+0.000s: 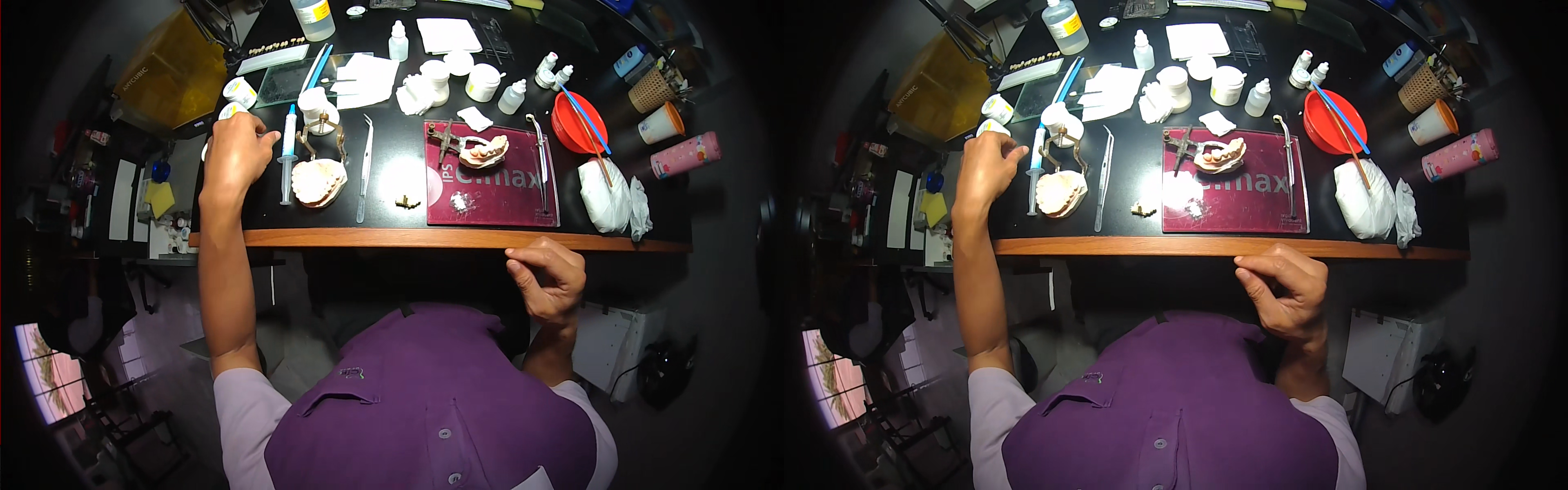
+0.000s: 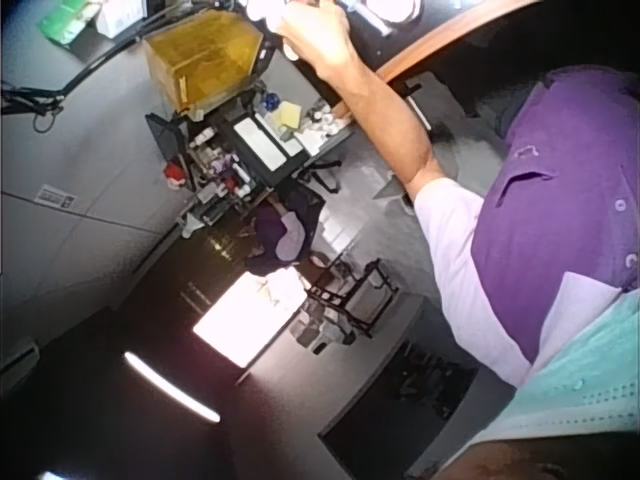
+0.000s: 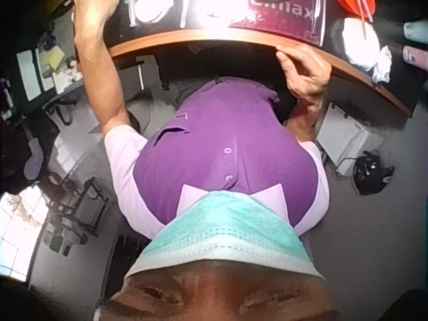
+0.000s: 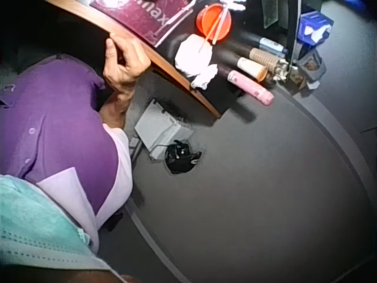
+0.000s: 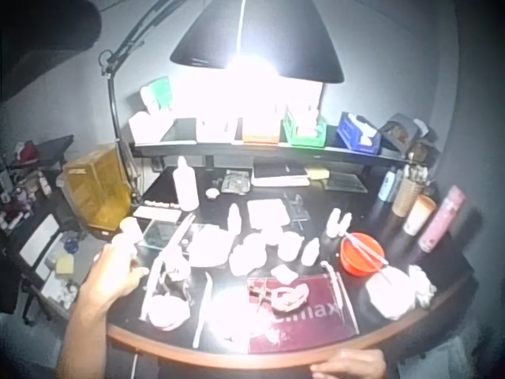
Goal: The person removes a dental piece from a machine with tweezers, brings it to a workbench, and uses a brush to apply a white paste from a glass slab onto the surface of the prosthetic.
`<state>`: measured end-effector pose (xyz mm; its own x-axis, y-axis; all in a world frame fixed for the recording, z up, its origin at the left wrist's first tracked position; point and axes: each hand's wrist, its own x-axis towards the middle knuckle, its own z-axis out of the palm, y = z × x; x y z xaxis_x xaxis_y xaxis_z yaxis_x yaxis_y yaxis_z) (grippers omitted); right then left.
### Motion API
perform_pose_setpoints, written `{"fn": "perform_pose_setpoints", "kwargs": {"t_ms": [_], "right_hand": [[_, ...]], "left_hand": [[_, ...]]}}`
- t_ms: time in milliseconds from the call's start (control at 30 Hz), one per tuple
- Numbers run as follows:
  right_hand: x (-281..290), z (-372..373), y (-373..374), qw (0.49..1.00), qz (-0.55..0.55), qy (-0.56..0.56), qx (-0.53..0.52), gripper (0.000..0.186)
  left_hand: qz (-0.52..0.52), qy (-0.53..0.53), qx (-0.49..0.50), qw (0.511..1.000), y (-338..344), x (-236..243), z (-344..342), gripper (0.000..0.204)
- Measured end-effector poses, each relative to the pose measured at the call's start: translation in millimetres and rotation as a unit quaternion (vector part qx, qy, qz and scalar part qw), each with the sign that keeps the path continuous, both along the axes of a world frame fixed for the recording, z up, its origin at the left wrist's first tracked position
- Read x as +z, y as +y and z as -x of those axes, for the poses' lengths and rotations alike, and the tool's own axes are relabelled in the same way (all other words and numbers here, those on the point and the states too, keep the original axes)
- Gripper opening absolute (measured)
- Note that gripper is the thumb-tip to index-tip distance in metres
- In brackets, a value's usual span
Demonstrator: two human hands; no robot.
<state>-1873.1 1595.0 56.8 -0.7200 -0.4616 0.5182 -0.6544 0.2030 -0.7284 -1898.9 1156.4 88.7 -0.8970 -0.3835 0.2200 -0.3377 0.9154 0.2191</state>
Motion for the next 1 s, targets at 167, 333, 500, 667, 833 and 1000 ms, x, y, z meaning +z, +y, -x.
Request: {"fn": "perform_pose_setpoints", "kwargs": {"t_ms": [167, 333, 500, 667, 833, 1000], "right_hand": [[-3.5, 0.4, -2.1, 1.000, -0.006, -0.005, 0.016, 0.015], [-3.7, 1.2, -5.2, 0.999, -0.009, -0.004, 0.035, 0.015], [-0.6, -2.2, -6.5, 0.999, -0.016, -0.020, 0.026, 0.013], [-5.5, -1.3, -10.4, 1.000, -0.007, -0.008, 0.027, 0.014], [-4.6, -5.1, -12.6, 0.999, -0.015, -0.013, 0.030, 0.014], [-5.8, -11.0, -24.5, 0.996, -0.019, -0.040, 0.072, 0.015]], "left_hand": [[-0.029, -0.118, 0.052, 0.991, -2.8, 0.2, 17.6, 0.028], [-0.043, -0.068, 0.067, 0.995, -12.7, -10.3, 19.5, 0.023], [-0.098, -0.089, 0.054, 0.990, 1.2, -1.9, 24.1, 0.032], [-0.115, -0.101, 0.052, 0.987, 3.5, -4.5, 28.2, 0.033], [-0.151, -0.113, 0.047, 0.981, 9.7, -0.9, 31.8, 0.031], [-0.141, 0.065, 0.027, 0.988, -15.5, -10.4, 4.3, 0.024]]}}
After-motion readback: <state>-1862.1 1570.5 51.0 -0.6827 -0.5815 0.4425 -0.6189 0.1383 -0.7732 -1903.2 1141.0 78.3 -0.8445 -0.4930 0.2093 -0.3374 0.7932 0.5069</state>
